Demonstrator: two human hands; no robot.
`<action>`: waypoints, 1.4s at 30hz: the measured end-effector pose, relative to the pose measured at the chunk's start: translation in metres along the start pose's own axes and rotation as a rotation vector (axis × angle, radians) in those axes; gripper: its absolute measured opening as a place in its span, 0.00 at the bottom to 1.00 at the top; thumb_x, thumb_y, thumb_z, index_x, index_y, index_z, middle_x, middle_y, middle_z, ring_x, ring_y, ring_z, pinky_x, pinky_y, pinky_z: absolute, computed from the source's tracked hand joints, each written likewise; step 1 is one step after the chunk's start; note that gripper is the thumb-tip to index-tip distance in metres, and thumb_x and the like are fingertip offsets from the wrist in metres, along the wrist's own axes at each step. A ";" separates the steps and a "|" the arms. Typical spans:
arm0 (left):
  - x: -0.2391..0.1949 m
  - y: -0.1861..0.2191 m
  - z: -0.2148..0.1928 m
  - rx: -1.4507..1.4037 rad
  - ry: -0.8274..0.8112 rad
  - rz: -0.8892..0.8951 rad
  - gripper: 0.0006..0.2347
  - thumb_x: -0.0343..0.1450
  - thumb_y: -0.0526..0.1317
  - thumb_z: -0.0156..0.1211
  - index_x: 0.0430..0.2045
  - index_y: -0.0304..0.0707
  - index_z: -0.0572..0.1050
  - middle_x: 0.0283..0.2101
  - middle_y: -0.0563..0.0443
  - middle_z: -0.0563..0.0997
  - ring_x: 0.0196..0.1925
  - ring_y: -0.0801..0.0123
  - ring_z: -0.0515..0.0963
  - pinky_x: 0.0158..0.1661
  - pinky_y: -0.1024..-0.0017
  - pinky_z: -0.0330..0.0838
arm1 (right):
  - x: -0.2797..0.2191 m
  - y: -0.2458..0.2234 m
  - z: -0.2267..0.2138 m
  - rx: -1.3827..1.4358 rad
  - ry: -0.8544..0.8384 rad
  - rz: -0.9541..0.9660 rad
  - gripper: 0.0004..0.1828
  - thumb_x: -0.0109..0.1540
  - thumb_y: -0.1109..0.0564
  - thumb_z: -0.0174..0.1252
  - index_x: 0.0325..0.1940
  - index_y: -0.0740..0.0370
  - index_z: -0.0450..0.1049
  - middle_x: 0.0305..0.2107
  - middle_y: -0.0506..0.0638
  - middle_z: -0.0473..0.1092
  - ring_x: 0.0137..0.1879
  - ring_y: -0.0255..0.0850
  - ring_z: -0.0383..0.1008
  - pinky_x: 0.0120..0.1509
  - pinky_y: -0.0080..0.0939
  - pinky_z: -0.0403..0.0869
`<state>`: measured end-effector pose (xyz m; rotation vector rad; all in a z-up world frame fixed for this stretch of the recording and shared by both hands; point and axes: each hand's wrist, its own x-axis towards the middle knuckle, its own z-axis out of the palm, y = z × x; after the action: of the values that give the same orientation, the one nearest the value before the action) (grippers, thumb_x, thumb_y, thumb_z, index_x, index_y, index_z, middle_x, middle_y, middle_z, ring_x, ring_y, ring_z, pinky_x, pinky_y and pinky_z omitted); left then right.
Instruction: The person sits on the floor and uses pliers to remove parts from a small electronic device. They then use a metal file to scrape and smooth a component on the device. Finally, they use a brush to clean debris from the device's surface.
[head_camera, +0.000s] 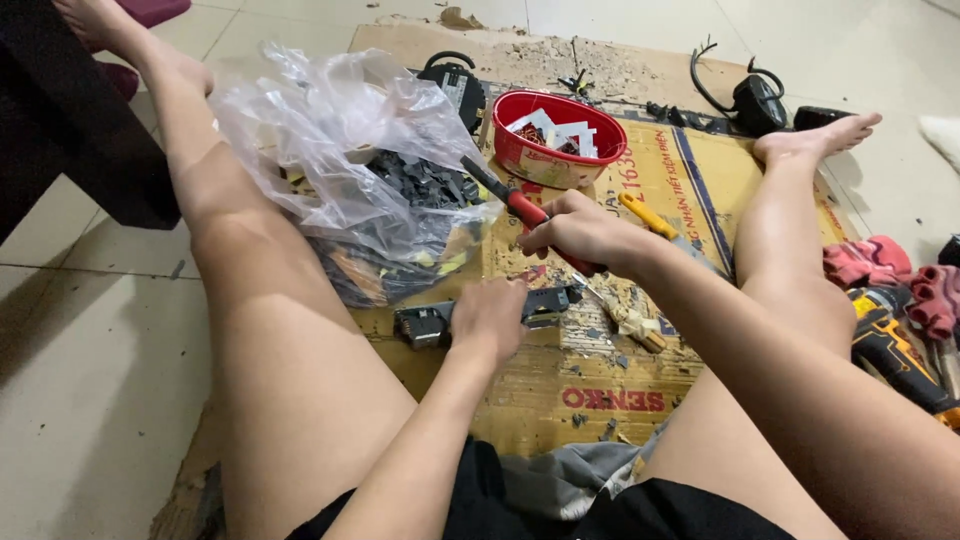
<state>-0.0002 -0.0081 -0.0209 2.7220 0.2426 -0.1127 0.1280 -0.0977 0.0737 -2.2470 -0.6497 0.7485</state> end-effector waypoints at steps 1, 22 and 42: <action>0.000 0.000 0.001 -0.001 0.002 0.000 0.14 0.63 0.40 0.67 0.40 0.34 0.79 0.40 0.39 0.84 0.49 0.42 0.83 0.49 0.50 0.79 | -0.005 -0.005 -0.002 -0.002 0.001 -0.001 0.12 0.56 0.56 0.64 0.24 0.68 0.75 0.14 0.56 0.63 0.14 0.42 0.62 0.17 0.37 0.60; 0.009 0.004 -0.015 0.099 -0.003 -0.049 0.21 0.56 0.46 0.71 0.41 0.41 0.81 0.40 0.40 0.85 0.49 0.43 0.83 0.50 0.52 0.78 | -0.128 0.140 -0.029 -0.656 0.069 0.348 0.11 0.55 0.37 0.61 0.28 0.40 0.80 0.57 0.53 0.65 0.60 0.65 0.69 0.58 0.70 0.68; 0.022 -0.010 0.011 0.173 0.077 0.065 0.22 0.56 0.52 0.75 0.38 0.42 0.78 0.34 0.42 0.84 0.43 0.45 0.85 0.45 0.51 0.79 | -0.121 0.088 -0.026 -0.453 -0.027 0.205 0.16 0.55 0.49 0.60 0.21 0.63 0.79 0.17 0.59 0.73 0.31 0.54 0.76 0.41 0.51 0.71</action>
<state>0.0194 0.0002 -0.0375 2.9067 0.1726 -0.0103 0.0800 -0.2410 0.0652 -2.7544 -0.6589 0.7924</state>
